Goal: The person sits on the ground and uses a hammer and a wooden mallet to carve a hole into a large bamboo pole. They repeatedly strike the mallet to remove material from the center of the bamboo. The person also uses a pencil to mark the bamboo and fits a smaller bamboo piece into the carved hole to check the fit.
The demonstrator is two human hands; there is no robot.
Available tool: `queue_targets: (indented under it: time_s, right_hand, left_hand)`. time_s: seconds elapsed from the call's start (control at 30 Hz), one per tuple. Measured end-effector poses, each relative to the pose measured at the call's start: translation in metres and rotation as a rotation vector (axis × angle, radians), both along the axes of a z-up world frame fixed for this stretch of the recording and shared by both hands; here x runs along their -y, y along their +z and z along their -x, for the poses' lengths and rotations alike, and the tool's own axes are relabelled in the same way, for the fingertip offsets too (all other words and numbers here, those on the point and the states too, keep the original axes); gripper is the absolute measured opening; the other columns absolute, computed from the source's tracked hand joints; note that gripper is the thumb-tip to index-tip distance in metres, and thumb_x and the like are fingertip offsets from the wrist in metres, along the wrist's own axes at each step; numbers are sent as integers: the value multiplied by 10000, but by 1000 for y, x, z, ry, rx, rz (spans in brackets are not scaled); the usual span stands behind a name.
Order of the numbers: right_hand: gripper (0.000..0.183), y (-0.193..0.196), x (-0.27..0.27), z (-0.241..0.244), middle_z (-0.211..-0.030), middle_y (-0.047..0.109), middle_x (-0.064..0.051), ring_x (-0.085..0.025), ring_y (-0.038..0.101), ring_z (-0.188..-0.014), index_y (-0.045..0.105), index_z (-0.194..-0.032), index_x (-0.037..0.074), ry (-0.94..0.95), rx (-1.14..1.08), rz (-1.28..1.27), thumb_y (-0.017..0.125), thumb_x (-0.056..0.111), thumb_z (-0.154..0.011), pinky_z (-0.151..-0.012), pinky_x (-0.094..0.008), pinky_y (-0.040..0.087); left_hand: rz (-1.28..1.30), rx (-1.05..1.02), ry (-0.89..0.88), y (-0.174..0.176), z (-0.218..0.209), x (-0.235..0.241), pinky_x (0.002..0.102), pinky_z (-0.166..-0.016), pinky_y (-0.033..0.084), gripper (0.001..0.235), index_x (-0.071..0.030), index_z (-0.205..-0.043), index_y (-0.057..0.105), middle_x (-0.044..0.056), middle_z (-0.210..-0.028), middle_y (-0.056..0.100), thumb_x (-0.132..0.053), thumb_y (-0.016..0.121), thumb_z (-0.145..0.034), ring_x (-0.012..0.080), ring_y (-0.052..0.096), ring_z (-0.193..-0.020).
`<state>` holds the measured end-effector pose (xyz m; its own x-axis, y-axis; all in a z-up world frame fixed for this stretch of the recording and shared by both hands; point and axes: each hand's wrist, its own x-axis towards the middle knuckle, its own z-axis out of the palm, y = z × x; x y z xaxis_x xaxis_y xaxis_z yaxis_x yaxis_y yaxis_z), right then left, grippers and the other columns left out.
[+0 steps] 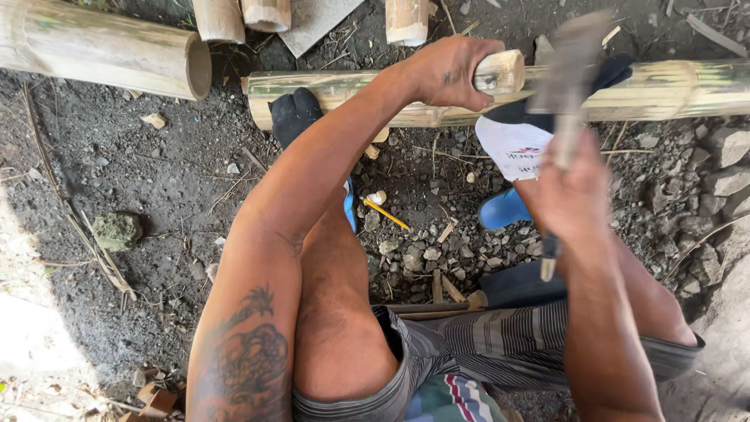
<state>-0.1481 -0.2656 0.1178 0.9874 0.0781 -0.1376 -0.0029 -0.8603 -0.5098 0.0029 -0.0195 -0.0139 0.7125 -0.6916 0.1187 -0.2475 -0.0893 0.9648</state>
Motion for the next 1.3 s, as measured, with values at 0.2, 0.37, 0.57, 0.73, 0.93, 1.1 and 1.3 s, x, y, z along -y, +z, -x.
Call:
queue_targets:
  time_s: [0.2,0.37,0.57,0.73,0.93,1.1,1.3]
  right_hand:
    - [155,29,53,21,-896,631,-120,-231,634,-776,550,-1179,40,-508,279,-334,595,52,-1031,-684,-372,501]
    - [140,-63,-33,14,-893,636,-142,-266,649,-814,523,-1136,36,-177,34,-177,562,19,-1002,-723,-387,511]
    - [80,-31,-42,2,-923,655,-151,-287,679,-821,521,-1050,57,-173,-249,-109,549,31,-980,-689,-408,541]
    - [664,-54,-50,-41,-1313,380,-345,-424,404,-1233,250,-1311,-124,-217,171,157,692,147,-896,-1033,-460,337]
    - [519,-122,-39,-65,-1257,474,-315,-434,473,-1183,353,-1313,-110,300,28,671,636,150,-964,-1023,-502,384]
    - [212,-121,-46,-26,-959,675,-185,-347,668,-866,551,-1186,-9,165,-157,312,539,110,-1011,-769,-479,543]
    - [358,-49,-38,14,-969,668,-180,-357,671,-828,541,-1281,4,-363,-303,-102,532,211,-990,-723,-502,561]
  left_hand:
    - [-130,-132,-38,-18,0,1,349,-931,578,727,44,-1373,596,209,-1087,763,-264,827,-757,264,749,-959]
    - [-100,70,28,-9,2,5,354,-930,562,864,107,-1413,498,266,-1186,713,-275,882,-740,292,737,-1024]
    - [-320,-106,-38,7,5,-7,346,-987,556,888,68,-1485,453,293,-1214,702,-291,784,-743,310,738,-1035]
    - [-191,19,28,-22,2,-8,353,-1017,531,926,160,-1417,455,324,-1284,650,-324,852,-735,322,707,-1109]
    - [-231,-111,-9,-2,2,-11,371,-899,574,714,40,-1318,634,203,-1082,765,-336,808,-737,277,740,-942]
    - [-342,-121,-33,0,-1,-6,335,-804,610,825,-20,-1432,455,163,-923,731,-310,779,-730,234,727,-769]
    - [-43,-170,-100,-20,-6,-14,331,-797,594,551,-8,-1179,673,89,-972,736,-223,860,-708,205,734,-839]
